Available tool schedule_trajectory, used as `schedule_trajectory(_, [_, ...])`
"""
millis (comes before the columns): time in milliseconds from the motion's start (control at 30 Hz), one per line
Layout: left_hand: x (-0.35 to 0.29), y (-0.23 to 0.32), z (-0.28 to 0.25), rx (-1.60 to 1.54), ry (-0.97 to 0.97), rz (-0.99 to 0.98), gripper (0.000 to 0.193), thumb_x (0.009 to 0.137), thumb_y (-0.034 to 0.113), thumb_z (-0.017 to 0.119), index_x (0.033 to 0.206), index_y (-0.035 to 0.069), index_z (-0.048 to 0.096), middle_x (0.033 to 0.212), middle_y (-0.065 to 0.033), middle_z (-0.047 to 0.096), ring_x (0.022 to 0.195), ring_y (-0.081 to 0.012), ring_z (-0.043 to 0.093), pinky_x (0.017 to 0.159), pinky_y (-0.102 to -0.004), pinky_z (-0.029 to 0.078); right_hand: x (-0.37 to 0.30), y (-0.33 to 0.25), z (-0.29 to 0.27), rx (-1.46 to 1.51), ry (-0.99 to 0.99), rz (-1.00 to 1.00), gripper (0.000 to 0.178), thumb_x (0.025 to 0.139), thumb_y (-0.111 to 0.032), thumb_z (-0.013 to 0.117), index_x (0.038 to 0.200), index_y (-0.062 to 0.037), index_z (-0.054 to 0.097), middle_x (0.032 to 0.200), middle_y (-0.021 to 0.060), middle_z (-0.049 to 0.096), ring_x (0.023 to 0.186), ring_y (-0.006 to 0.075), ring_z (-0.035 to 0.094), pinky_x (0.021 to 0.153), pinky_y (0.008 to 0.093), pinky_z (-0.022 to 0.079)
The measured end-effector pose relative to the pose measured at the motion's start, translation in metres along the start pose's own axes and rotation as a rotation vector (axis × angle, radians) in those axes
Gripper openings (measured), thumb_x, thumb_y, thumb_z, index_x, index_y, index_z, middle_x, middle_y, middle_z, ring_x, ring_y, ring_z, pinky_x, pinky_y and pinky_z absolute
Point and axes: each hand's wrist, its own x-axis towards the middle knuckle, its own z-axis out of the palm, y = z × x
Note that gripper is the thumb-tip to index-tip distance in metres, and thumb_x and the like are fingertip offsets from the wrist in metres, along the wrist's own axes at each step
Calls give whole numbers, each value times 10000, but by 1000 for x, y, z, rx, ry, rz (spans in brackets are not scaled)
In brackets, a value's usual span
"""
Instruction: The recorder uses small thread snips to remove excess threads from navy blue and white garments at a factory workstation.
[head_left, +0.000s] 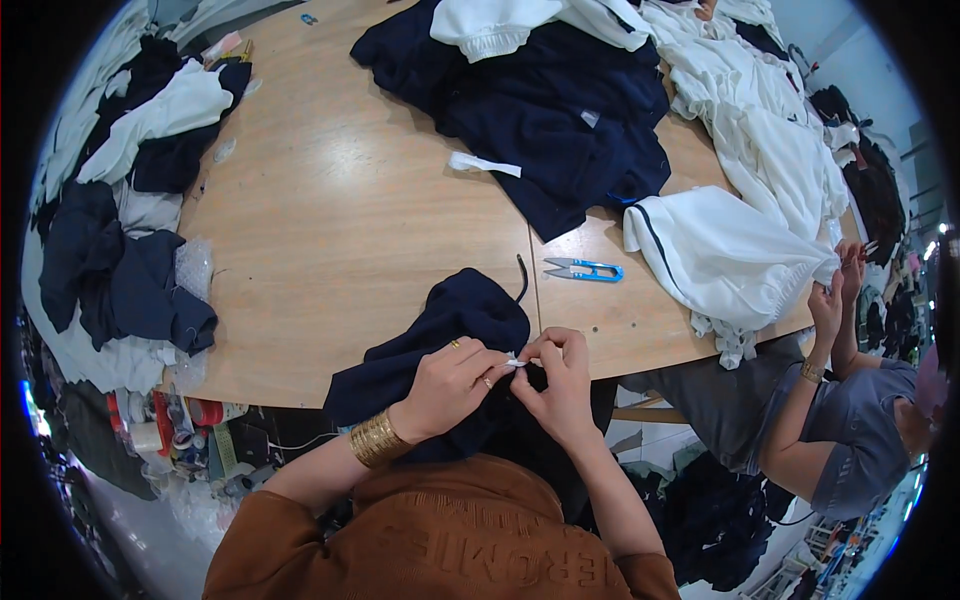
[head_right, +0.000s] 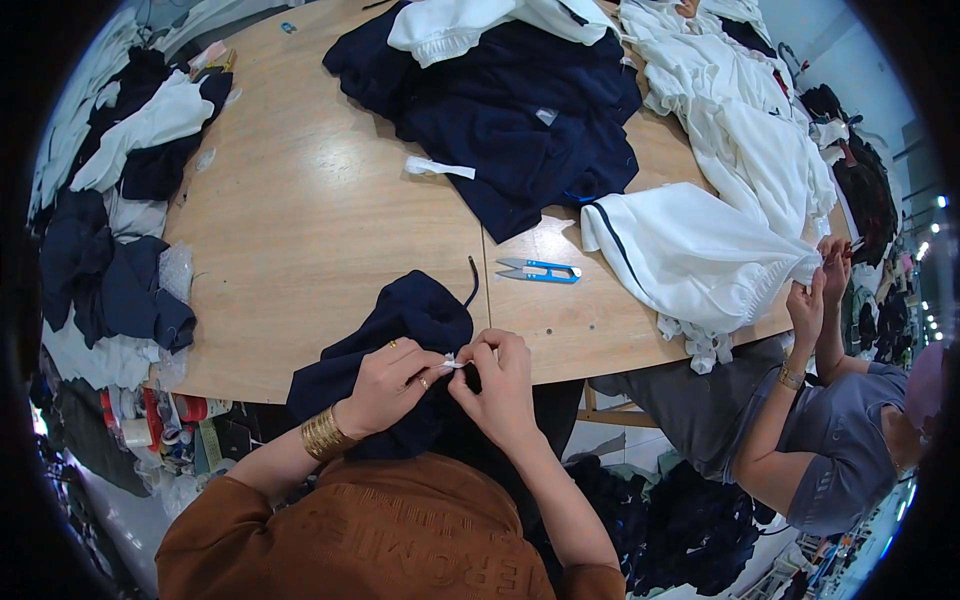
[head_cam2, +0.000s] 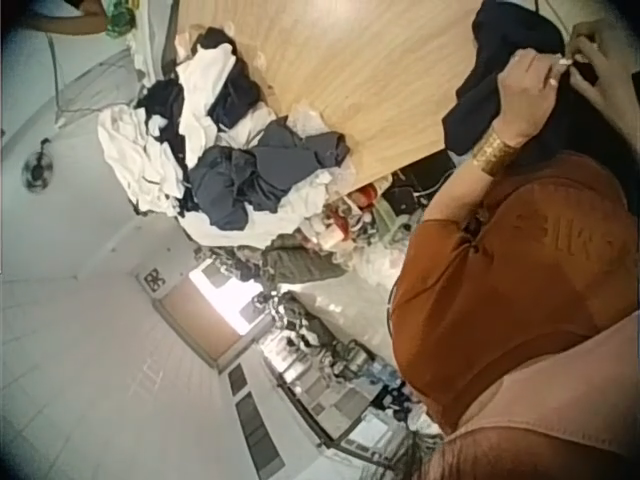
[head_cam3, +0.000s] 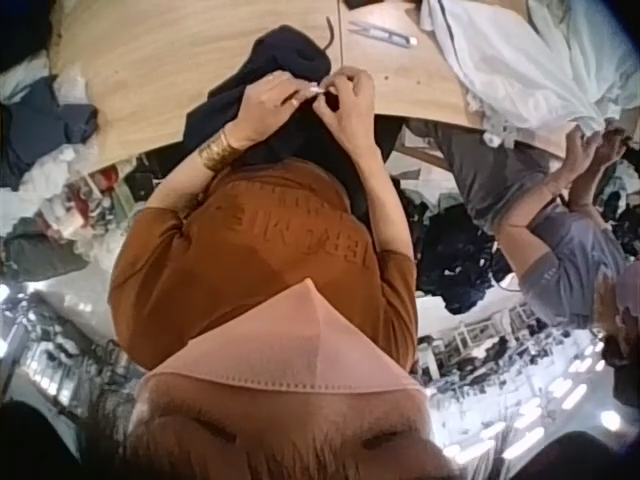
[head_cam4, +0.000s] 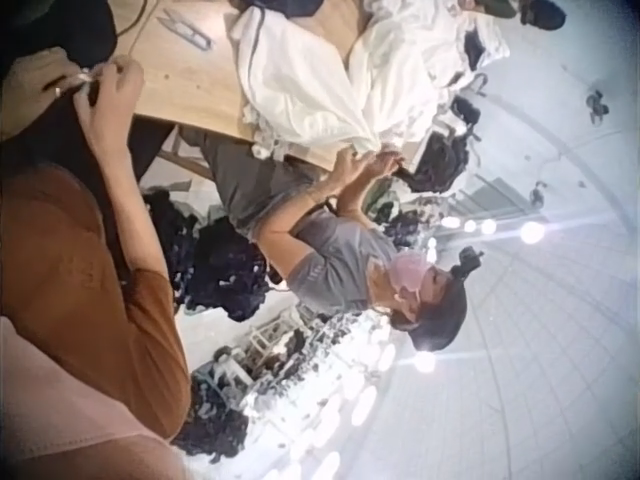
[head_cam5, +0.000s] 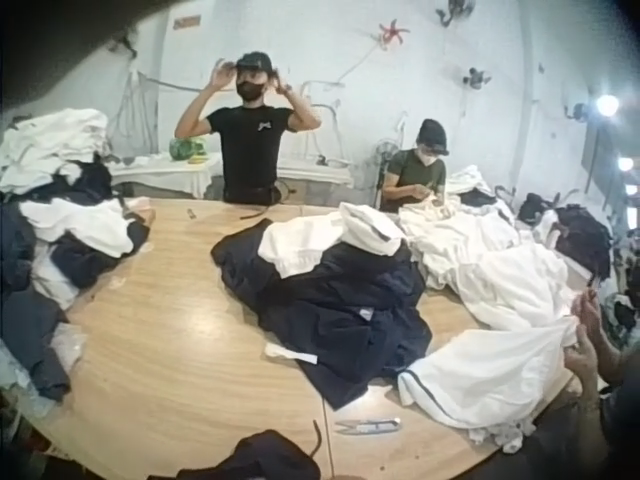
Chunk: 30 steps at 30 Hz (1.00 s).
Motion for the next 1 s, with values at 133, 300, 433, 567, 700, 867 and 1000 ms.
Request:
schedule_trajectory(133, [16, 5, -6, -469, -249, -579, 116, 840, 118, 608, 893, 25, 654, 620, -10, 517, 519, -103, 464, 494, -231, 399, 1, 13, 0, -81, 45, -62, 260, 645, -22, 681, 882, -71, 587, 956, 108, 502, 888, 283, 492, 756, 367, 404])
schedule_trajectory(300, [28, -9, -2, -983, -532, -922, 184, 894, 160, 553, 921, 10, 656, 594, 44, 487, 514, -28, 413, 459, -175, 336, -5, 27, 6, -181, 298, -10, 276, 639, -37, 734, 888, -74, 620, 968, 115, 506, 906, 281, 504, 783, 368, 422])
schedule_trajectory(433, [21, -7, 5, -857, -325, -897, 134, 859, 146, 608, 887, 27, 663, 655, 18, 560, 553, -38, 486, 484, -172, 377, -12, 11, -10, -123, 227, -139, 241, 700, -147, 702, 912, -83, 606, 959, 83, 555, 908, 269, 521, 795, 384, 389])
schedule_trajectory(567, [10, -4, 1, -673, -292, -778, 101, 836, 97, 622, 818, 3, 655, 620, 7, 572, 525, -38, 490, 467, -174, 379, -12, 10, -13, -215, -116, -147, 332, 772, -318, 652, 987, -83, 559, 956, 69, 561, 954, 243, 506, 837, 359, 358])
schedule_trajectory(700, [15, -6, 1, -658, -345, -713, 95, 836, 79, 615, 812, -7, 647, 626, 0, 584, 536, -38, 507, 478, -171, 387, 5, 12, -29, -205, -374, -172, 252, 802, -239, 614, 984, -72, 561, 924, 87, 586, 926, 264, 537, 800, 356, 399])
schedule_trajectory(867, [26, -6, 8, -570, -387, -671, 119, 833, 95, 622, 786, -13, 640, 616, -11, 584, 520, -36, 498, 468, -173, 375, 100, -23, -113, -413, -663, -85, 449, 761, -174, 609, 1169, -28, 491, 737, 200, 610, 730, 355, 619, 626, 459, 482])
schedule_trajectory(1000, [32, -9, 6, -569, -442, -704, 142, 842, 99, 612, 769, -21, 634, 603, -21, 571, 496, -46, 487, 450, -174, 364, 204, -158, -234, -903, 888, -943, 434, 735, -103, 566, 1118, 90, 500, 818, 176, 583, 712, 321, 574, 648, 387, 463])
